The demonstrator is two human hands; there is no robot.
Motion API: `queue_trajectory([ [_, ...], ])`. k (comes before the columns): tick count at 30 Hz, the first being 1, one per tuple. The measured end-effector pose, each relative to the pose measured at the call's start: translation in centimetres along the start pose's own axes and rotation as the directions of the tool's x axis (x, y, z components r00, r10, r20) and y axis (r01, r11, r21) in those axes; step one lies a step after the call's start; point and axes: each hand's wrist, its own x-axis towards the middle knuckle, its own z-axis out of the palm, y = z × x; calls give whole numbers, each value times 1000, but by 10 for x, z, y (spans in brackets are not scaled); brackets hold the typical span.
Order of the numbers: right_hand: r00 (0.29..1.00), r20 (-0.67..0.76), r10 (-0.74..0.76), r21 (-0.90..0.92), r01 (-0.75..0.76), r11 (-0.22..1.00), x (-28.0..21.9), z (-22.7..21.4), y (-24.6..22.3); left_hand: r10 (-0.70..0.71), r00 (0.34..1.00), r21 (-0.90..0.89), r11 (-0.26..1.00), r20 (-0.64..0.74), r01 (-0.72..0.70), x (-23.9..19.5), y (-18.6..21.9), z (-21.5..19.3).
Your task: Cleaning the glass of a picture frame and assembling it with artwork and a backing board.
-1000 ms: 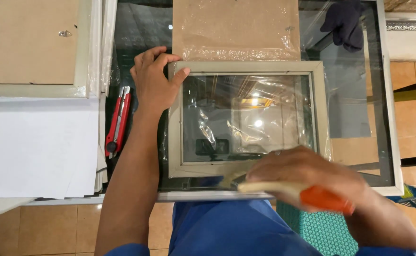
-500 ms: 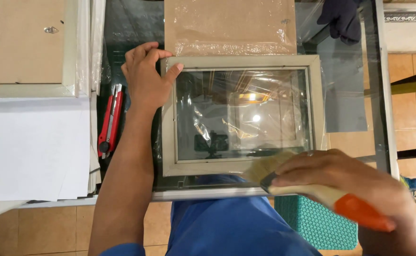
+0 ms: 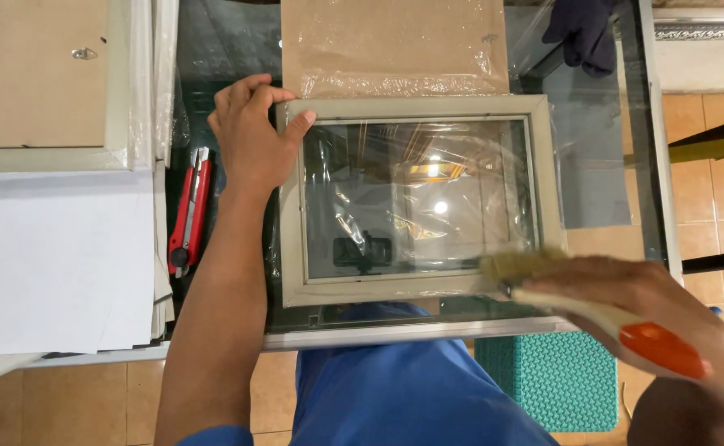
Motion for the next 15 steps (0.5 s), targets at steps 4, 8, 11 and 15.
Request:
queue_trajectory([
  [4, 996, -75, -46, 410, 72, 909, -5, 1, -15, -60, 997, 21, 998, 54, 59, 0, 3, -2],
  [8, 936, -328, -130, 523, 295, 800, 62, 73, -51, -57, 997, 6, 998, 43, 57, 0, 5, -5],
  [11, 908, -410, -89, 728, 385, 568, 104, 125, -88, -31, 998, 5, 1000, 46, 31, -1, 2, -3],
  [15, 902, -426, -71, 536, 315, 783, 112, 144, -82, 1, 1000, -12, 1000, 10, 0, -1, 2, -2],
])
